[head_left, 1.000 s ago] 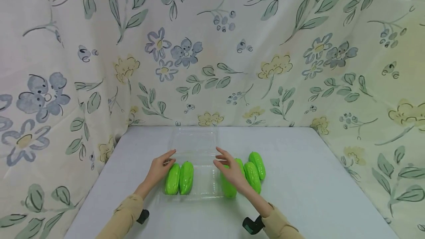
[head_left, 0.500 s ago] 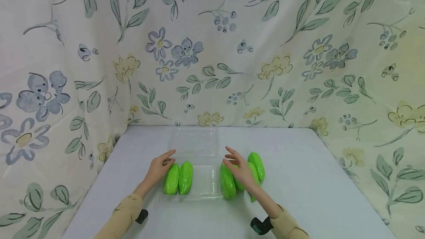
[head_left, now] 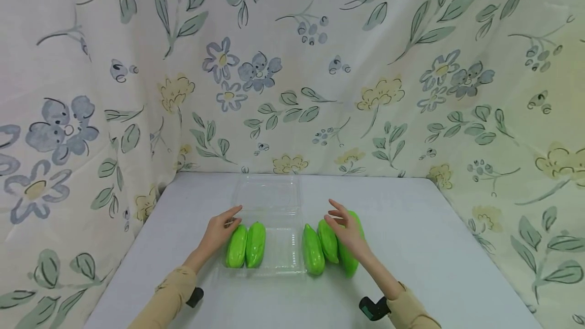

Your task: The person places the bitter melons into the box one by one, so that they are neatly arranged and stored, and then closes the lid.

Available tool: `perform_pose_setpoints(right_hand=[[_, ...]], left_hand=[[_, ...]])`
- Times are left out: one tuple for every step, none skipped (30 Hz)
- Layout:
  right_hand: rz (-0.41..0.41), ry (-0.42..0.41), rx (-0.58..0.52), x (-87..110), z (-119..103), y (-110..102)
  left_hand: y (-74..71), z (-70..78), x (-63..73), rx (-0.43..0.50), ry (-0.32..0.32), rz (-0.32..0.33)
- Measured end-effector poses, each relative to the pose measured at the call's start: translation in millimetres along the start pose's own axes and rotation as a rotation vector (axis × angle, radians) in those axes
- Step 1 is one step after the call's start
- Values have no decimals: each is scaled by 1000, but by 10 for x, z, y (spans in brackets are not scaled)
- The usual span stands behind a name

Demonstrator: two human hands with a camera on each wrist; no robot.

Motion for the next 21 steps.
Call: perform_pose_setpoints(right_hand=[[1, 6, 25, -3, 10, -35], [1, 7, 53, -5, 15, -69], [2, 10, 80, -8, 24, -105], [0, 14, 108, -12, 37, -136], [-5, 23, 133, -13, 53, -164], [-11, 30, 150, -14, 72, -189], [-17, 34, 162, -13, 85, -213], [-23, 35, 171, -14, 103, -236], [-26, 37, 181, -17, 128, -259], [-29, 38, 187, -21, 154, -279], [-29, 38, 194, -26, 183, -302], [-26, 35, 204, -33, 208, -325], [-22, 32, 209, -39, 230, -350], [-14, 34, 217, -46, 257, -377], [-6, 32, 226, -53, 278, -405], [3, 33, 233, -57, 297, -433], [10, 31, 243, -61, 309, -462], [18, 31, 249, -64, 321, -487], [22, 29, 254, -68, 330, -509], [27, 28, 263, -72, 341, -530], [28, 26, 274, -76, 351, -547]], left_hand=[[-2, 1, 0, 1, -1, 0], [-3, 2, 1, 1, -1, -1], [-4, 3, 1, 2, -1, -1], [-5, 5, 2, 2, 1, 0], [-5, 5, 1, 1, 2, 1], [-5, 4, 1, -1, 3, 3], [-5, 5, 2, 0, 1, 2], [-3, 1, 2, -1, 1, 3], [-2, -3, 1, -1, 2, 3], [-2, -6, 1, -3, 4, 5], [-1, -8, 0, -2, 6, 5], [-1, -8, 1, 1, 6, 5], [-2, -9, 1, 4, 7, 4], [-1, -11, -1, 5, 12, 5], [-2, -9, 0, 4, 16, 6], [-1, -4, -1, 3, 19, 8], [-1, 0, -2, 3, 20, 9], [-2, 1, -3, 3, 21, 13], [-3, 3, -3, 2, 23, 17], [-4, 8, -1, -2, 28, 22], [-7, 12, 1, -5, 33, 28]])
Point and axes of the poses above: each hand's wrist, its own x-axis away from the middle knuckle, its own y-axis out of the palm, z = x × y, the point moved 9 cm from there along -x, towards the middle knuckle, and after that the axes turned 13 degrees about -y, right-handed, at the moved point
